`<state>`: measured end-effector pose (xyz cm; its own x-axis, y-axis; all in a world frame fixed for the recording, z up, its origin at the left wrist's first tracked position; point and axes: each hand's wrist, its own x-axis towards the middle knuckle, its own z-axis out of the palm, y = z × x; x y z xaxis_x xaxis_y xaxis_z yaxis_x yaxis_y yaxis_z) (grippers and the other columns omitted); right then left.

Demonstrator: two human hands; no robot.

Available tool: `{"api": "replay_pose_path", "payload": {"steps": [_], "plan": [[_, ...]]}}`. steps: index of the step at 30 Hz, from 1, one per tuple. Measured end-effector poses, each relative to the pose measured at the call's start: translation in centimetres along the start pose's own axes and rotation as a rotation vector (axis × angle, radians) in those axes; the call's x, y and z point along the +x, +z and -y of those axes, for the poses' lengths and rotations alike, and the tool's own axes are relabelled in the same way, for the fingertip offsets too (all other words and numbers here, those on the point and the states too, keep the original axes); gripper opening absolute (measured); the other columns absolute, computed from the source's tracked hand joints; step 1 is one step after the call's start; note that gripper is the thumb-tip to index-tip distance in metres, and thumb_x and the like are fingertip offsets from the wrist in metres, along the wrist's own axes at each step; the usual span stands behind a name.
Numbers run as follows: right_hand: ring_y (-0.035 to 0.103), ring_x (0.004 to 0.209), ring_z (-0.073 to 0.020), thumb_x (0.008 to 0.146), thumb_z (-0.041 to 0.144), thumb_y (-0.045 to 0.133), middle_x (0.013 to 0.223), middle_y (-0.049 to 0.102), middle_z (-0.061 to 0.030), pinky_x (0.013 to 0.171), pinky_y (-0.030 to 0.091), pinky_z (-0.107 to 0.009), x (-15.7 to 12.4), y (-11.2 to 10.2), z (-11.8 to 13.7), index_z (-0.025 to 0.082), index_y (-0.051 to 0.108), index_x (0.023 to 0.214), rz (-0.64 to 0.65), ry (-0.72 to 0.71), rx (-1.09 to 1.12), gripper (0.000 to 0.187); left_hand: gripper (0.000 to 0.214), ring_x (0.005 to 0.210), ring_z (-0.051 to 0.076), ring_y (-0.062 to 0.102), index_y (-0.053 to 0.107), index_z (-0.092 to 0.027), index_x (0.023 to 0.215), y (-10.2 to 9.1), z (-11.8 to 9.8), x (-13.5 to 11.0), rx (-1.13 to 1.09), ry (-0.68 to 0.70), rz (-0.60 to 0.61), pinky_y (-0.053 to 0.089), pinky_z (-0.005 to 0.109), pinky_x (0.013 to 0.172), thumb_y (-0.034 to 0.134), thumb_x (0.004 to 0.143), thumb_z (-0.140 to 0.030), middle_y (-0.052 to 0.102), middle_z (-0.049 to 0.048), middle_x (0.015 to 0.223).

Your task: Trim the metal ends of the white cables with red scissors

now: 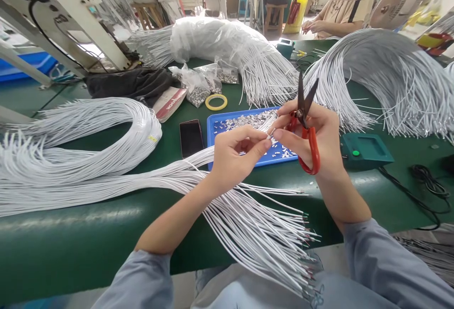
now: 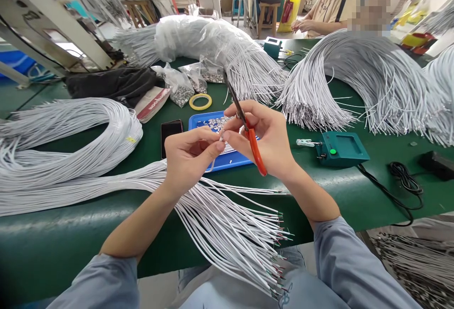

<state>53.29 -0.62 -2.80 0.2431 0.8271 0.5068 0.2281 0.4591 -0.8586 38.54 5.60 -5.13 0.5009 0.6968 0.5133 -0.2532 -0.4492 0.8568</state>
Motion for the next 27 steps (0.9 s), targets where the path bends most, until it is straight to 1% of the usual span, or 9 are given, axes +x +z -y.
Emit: {"api": "replay_pose_path", "payload": {"steps": [5,8,12,16,20,23,27], "plan": [[0.063,0.062,-0.0141,0.073,0.026,0.079,0.073,0.067,0.0028,0.059,0.053,-0.031,-0.14,0.02,-0.1,0.028,0.066,0.088,-0.015,-0.01,-0.045,0.02,0.011,0.051,0.005,0.047,0.071,-0.017,0.074,0.28,0.09,-0.19,0.067,0.027,-0.053,0.038,0.017,0.045,0.074,0.08,-0.026,0.063,-0.0013,0.063],[0.064,0.063,-0.014,0.073,0.022,0.078,0.073,0.067,0.0028,0.059,0.054,-0.031,-0.17,0.0,-0.13,0.028,0.066,0.09,-0.01,-0.028,-0.059,0.021,0.012,0.051,0.004,0.048,0.07,-0.016,0.074,0.29,0.22,-0.1,0.054,0.053,-0.059,0.038,0.017,0.046,0.075,0.08,-0.026,0.063,-0.0017,0.063],[0.064,0.063,-0.0128,0.074,0.024,0.078,0.072,0.067,0.0032,0.055,0.052,-0.028,-0.04,-0.03,-0.09,0.025,0.065,0.089,0.009,-0.055,-0.039,0.02,0.016,0.054,0.006,0.053,0.072,-0.016,0.076,0.04,0.41,0.09,0.004,0.056,-0.005,0.04,0.016,0.046,0.077,0.079,-0.031,0.067,-0.0002,0.065],[0.064,0.061,-0.0118,0.075,0.03,0.079,0.071,0.067,0.0034,0.053,0.05,-0.027,0.05,0.01,-0.07,0.024,0.065,0.089,0.015,-0.058,-0.023,0.02,0.012,0.054,0.006,0.055,0.073,-0.017,0.079,-0.21,0.47,0.07,-0.083,0.042,0.058,0.04,0.017,0.047,0.072,0.084,-0.028,0.068,-0.0002,0.066],[0.064,0.06,-0.0115,0.074,0.026,0.079,0.071,0.068,0.0035,0.053,0.05,-0.027,0.05,0.06,-0.14,0.024,0.066,0.089,0.007,-0.065,0.005,0.02,0.016,0.047,0.004,0.046,0.074,-0.018,0.081,-0.32,0.53,0.02,-0.144,-0.025,0.087,0.037,0.018,0.044,0.07,0.086,-0.033,0.067,-0.0007,0.063],[0.065,0.061,-0.0124,0.074,0.029,0.079,0.072,0.068,0.0033,0.054,0.051,-0.028,0.06,0.05,-0.13,0.025,0.064,0.09,0.018,-0.06,-0.001,0.022,0.022,0.043,0.003,0.039,0.073,-0.018,0.076,-0.4,0.59,0.1,-0.168,-0.074,0.105,0.032,0.019,0.042,0.069,0.087,-0.036,0.064,-0.0009,0.06],[0.066,0.062,-0.0125,0.075,0.03,0.078,0.074,0.068,0.0027,0.055,0.054,-0.027,0.01,-0.01,-0.03,0.024,0.063,0.089,0.017,-0.053,-0.026,0.021,0.027,0.041,0.003,0.034,0.07,-0.016,0.069,-0.45,0.58,0.23,-0.193,-0.078,0.129,0.027,0.018,0.04,0.066,0.089,-0.034,0.055,-0.002,0.053]]}}
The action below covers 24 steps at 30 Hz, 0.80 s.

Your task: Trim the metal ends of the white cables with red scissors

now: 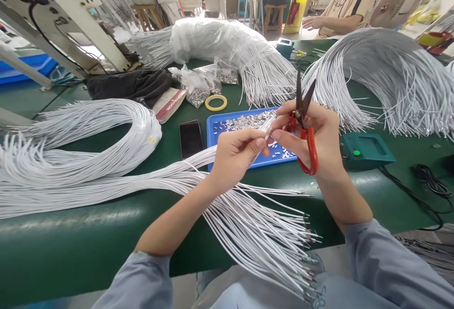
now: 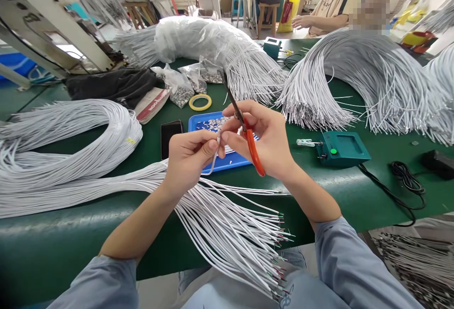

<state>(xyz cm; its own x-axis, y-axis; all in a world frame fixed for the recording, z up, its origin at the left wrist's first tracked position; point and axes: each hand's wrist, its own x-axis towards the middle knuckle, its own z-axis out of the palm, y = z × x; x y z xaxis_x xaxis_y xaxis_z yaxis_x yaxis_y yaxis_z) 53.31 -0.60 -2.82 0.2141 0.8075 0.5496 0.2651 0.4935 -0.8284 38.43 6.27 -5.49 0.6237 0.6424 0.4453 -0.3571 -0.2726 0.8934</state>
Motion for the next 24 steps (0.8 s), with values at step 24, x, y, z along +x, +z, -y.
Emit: {"api": "replay_pose_path", "payload": {"steps": [24], "plan": [[0.067,0.067,-0.0133,0.078,0.02,0.074,0.076,0.071,0.0025,0.061,0.057,-0.028,-0.49,0.1,0.21,0.025,0.066,0.093,-0.027,-0.047,-0.07,0.018,0.011,0.051,0.004,0.053,0.068,-0.016,0.071,0.75,-0.18,-0.45,0.342,0.215,-0.244,0.044,0.015,0.046,0.074,0.08,-0.019,0.062,-0.0026,0.061]]}}
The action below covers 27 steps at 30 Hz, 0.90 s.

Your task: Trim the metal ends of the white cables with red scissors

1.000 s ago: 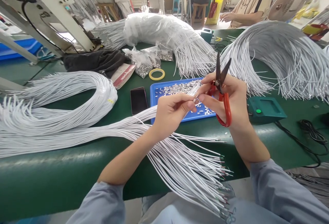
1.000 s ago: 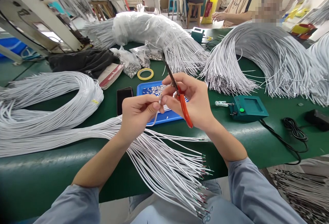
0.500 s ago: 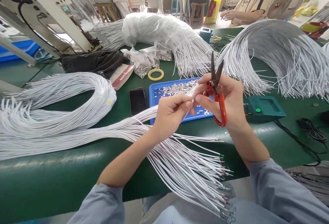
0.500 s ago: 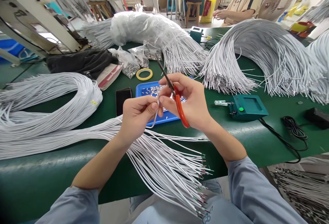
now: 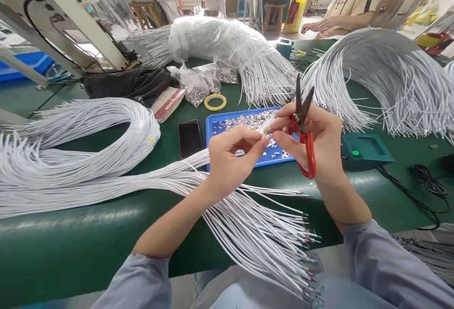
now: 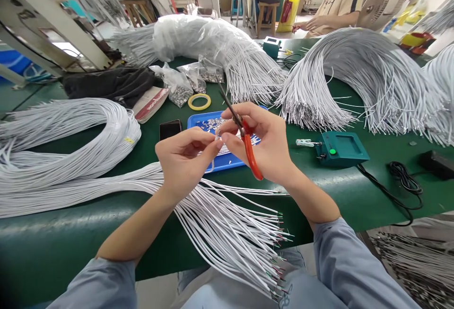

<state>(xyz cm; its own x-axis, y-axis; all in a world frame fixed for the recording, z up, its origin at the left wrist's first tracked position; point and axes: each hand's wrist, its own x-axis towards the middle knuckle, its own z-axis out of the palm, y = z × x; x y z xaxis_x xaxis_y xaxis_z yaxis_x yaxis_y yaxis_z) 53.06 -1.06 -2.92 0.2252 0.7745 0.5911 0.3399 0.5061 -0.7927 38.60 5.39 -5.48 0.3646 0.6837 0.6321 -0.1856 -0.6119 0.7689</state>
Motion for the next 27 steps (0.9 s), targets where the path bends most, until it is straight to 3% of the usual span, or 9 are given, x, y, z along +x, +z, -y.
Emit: {"api": "replay_pose_path", "payload": {"steps": [8,17,21,27], "plan": [[0.061,0.061,-0.0113,0.075,0.019,0.075,0.073,0.069,0.0033,0.054,0.05,-0.027,-0.3,0.6,0.0,0.025,0.065,0.092,-0.055,-0.032,-0.09,0.021,0.022,0.052,0.005,0.055,0.067,-0.015,0.069,0.3,0.1,0.0,0.014,-0.037,-0.032,0.048,0.016,0.048,0.078,0.078,-0.033,0.064,-0.0014,0.062],[0.066,0.069,-0.0144,0.081,0.017,0.066,0.083,0.073,0.0014,0.062,0.054,-0.031,0.0,0.0,-0.2,0.024,0.062,0.098,-0.009,-0.003,-0.076,0.019,0.018,0.053,0.005,0.057,0.068,-0.016,0.07,-0.1,0.5,0.4,0.039,0.017,-0.051,0.046,0.013,0.047,0.08,0.076,-0.028,0.066,-0.0022,0.061],[0.064,0.074,-0.0172,0.079,0.017,0.065,0.092,0.073,-0.0017,0.064,0.052,-0.034,0.6,-0.6,-0.3,0.024,0.064,0.1,-0.009,-0.098,-0.315,0.023,0.017,0.053,0.005,0.057,0.069,-0.017,0.073,-0.7,0.6,0.8,0.082,0.058,-0.093,0.044,0.014,0.046,0.08,0.076,-0.029,0.067,-0.0022,0.065],[0.064,0.085,-0.0208,0.075,0.012,0.063,0.088,0.071,-0.0034,0.075,0.053,-0.036,0.9,-0.7,-1.1,0.022,0.068,0.101,0.119,-0.184,-0.545,0.028,0.014,0.054,0.005,0.055,0.072,-0.017,0.077,-1.1,0.7,1.1,0.085,0.101,-0.138,0.043,0.015,0.047,0.081,0.075,-0.028,0.065,-0.0021,0.065]]}}
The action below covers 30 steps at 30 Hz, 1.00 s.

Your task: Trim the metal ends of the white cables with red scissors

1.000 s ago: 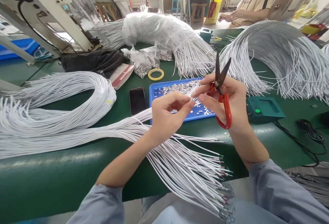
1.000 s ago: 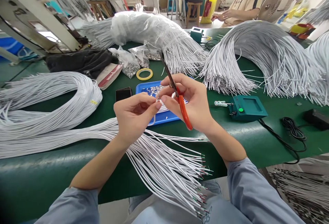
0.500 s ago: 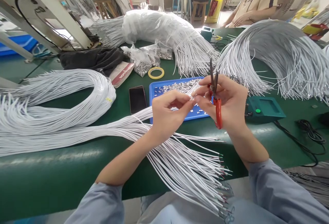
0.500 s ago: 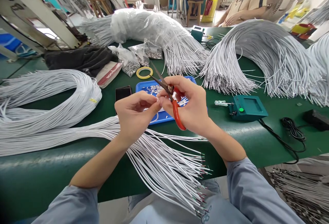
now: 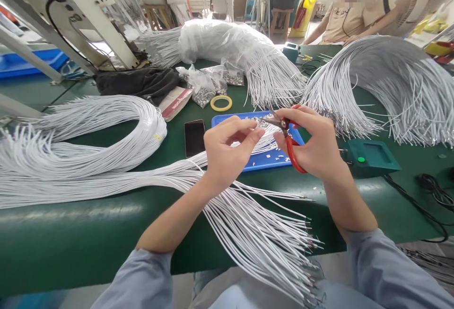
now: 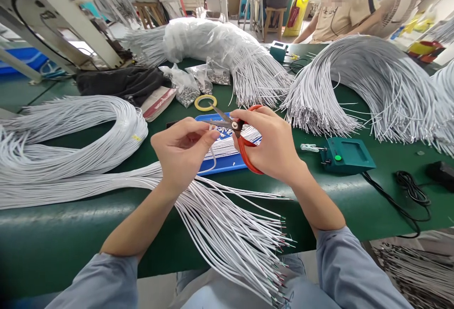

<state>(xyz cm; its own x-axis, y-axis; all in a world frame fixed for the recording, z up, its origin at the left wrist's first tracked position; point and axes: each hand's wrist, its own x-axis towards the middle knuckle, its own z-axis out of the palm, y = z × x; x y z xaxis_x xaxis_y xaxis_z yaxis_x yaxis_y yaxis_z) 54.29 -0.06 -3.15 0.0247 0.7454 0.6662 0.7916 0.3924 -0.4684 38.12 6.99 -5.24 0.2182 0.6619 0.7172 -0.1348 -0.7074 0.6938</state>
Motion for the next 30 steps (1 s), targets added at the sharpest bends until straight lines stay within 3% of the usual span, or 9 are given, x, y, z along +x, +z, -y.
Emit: {"api": "replay_pose_path", "payload": {"steps": [5,14,22,30], "plan": [[0.063,0.088,-0.0207,0.073,0.009,0.059,0.09,0.07,-0.0032,0.074,0.052,-0.034,-0.17,0.36,-0.18,0.023,0.068,0.105,0.102,0.018,-0.03,0.036,0.004,0.056,0.006,0.055,0.074,-0.019,0.078,-0.03,-0.07,0.08,0.026,0.019,0.0,0.043,0.016,0.047,0.077,0.079,-0.021,0.066,-0.0017,0.066],[0.062,0.088,-0.0224,0.074,0.011,0.059,0.089,0.071,-0.0038,0.076,0.053,-0.037,-0.34,0.73,-0.11,0.023,0.069,0.107,0.103,-0.027,-0.058,0.037,0.002,0.06,0.007,0.058,0.076,-0.019,0.081,0.08,-0.36,-0.28,0.041,0.005,0.05,0.049,0.018,0.052,0.075,0.079,-0.018,0.068,-0.0013,0.069],[0.063,0.09,-0.0227,0.072,0.011,0.061,0.092,0.072,-0.0036,0.076,0.053,-0.037,-0.45,0.6,-0.29,0.023,0.071,0.105,0.116,-0.003,-0.003,0.037,0.01,0.058,0.006,0.054,0.075,-0.018,0.08,0.09,-0.3,-0.27,0.016,0.092,0.074,0.046,0.016,0.052,0.074,0.077,-0.008,0.066,-0.0022,0.065],[0.064,0.092,-0.0227,0.07,0.01,0.062,0.096,0.074,-0.0028,0.076,0.053,-0.037,-0.35,0.18,-0.54,0.023,0.072,0.108,0.133,0.05,0.035,0.04,0.007,0.058,0.008,0.055,0.072,-0.018,0.076,-0.18,-0.27,0.16,-0.051,0.02,0.095,0.044,0.019,0.05,0.076,0.079,-0.023,0.066,-0.0009,0.066]]}}
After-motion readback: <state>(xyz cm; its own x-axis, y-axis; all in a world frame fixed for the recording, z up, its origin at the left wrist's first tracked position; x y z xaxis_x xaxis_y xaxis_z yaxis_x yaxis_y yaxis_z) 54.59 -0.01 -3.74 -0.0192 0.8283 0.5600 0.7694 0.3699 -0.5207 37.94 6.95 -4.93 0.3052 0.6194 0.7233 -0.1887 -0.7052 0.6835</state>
